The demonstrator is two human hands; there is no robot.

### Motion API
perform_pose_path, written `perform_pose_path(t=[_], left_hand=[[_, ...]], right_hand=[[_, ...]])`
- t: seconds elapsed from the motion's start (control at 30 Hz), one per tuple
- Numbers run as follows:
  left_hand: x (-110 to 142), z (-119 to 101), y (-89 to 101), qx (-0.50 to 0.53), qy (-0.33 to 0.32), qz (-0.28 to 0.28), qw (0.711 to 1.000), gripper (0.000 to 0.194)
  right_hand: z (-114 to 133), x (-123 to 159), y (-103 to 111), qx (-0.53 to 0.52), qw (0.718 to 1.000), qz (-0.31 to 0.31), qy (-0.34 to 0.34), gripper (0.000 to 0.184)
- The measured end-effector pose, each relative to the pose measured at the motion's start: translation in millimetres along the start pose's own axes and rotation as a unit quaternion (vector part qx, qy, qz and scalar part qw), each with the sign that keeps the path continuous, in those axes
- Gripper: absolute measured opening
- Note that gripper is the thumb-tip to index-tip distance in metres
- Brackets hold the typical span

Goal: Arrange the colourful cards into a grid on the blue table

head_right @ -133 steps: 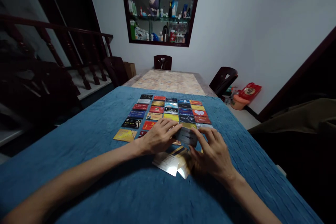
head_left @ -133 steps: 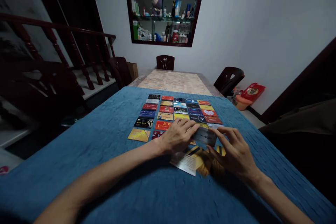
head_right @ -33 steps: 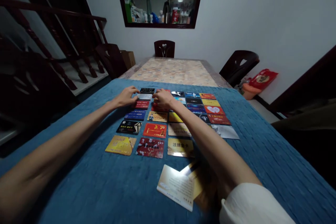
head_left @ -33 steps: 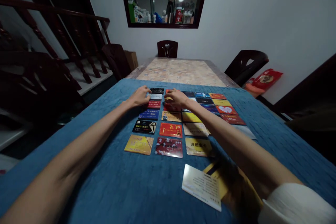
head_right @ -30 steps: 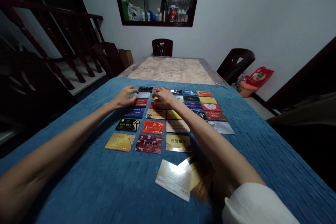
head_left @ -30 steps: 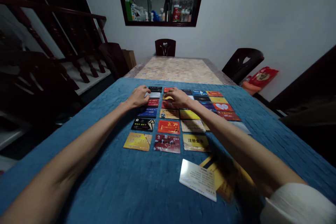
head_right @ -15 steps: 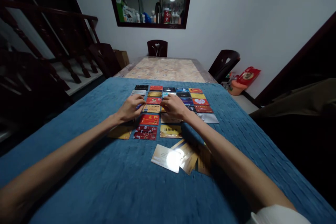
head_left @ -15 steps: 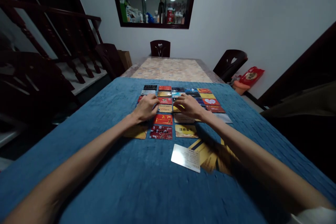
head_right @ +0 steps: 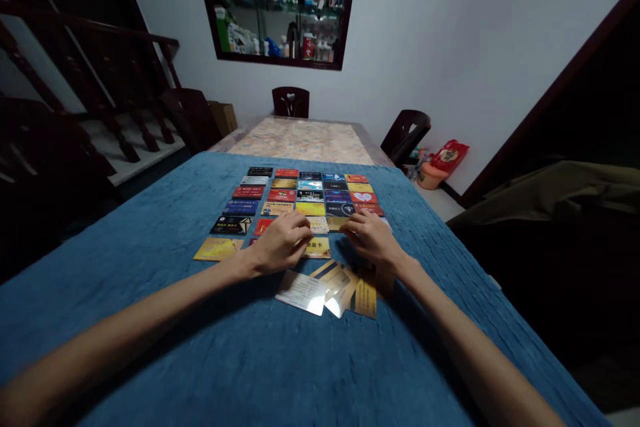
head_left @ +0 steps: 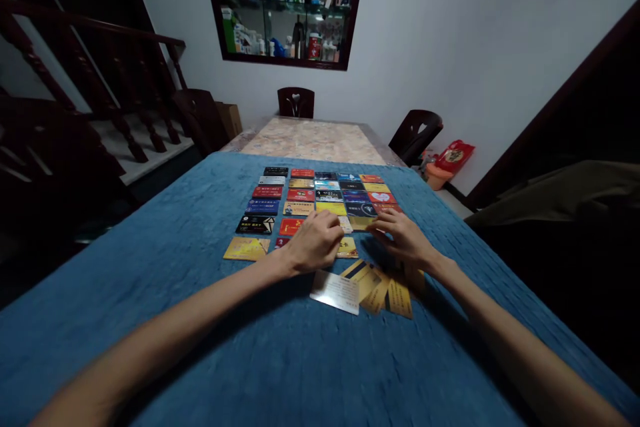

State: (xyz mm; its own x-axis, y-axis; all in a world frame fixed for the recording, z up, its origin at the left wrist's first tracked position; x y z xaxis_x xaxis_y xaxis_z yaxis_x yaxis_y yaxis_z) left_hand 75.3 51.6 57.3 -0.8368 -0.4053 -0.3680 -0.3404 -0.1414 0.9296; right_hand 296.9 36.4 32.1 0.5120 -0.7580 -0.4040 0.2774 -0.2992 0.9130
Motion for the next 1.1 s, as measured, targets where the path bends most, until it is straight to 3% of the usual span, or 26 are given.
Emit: perform_pose_path(t=[0.1, 0.3, 0.6, 1.1], left_hand=[[-7, -20, -4.7, -0.003, -0.022, 0.015, 1.0, 0.016], [-23, -60, -17.6, -0.006, -0.062, 0.057, 0.996, 0.016], [-45, -110, -34.3, -0.001, -0.09, 0.104, 0.99, 0.032], [-46, -123, -49.7, 0.054, -0.114, 0.118, 0.985, 0.031]], right_hand=[[-9, 27, 6, -0.018, 0.999, 0.013, -0.035, 0.022], [-21, 64, 11, -0.032, 0.987, 0.105, -0.118, 0.029], [-6, 68, 17, 0.007, 0.959, 0.188, -0.211, 0.026], [-17, 86, 20, -0.046, 0.94, 0.202, -0.27, 0.028]])
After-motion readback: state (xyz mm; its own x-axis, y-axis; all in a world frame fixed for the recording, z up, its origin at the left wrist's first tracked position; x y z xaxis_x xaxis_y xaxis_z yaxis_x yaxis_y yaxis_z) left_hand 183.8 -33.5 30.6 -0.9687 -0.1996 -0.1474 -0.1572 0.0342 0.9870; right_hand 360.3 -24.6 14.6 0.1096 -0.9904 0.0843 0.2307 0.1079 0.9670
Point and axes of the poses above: each hand's wrist, its own x-axis away from the middle knuckle, its own y-axis out of the back of the hand, z = x × y, the point moved 3 cm from there along -x, towards the middle knuckle, and after that the axes turned 4 degrees about z, right-handed, at the moved point
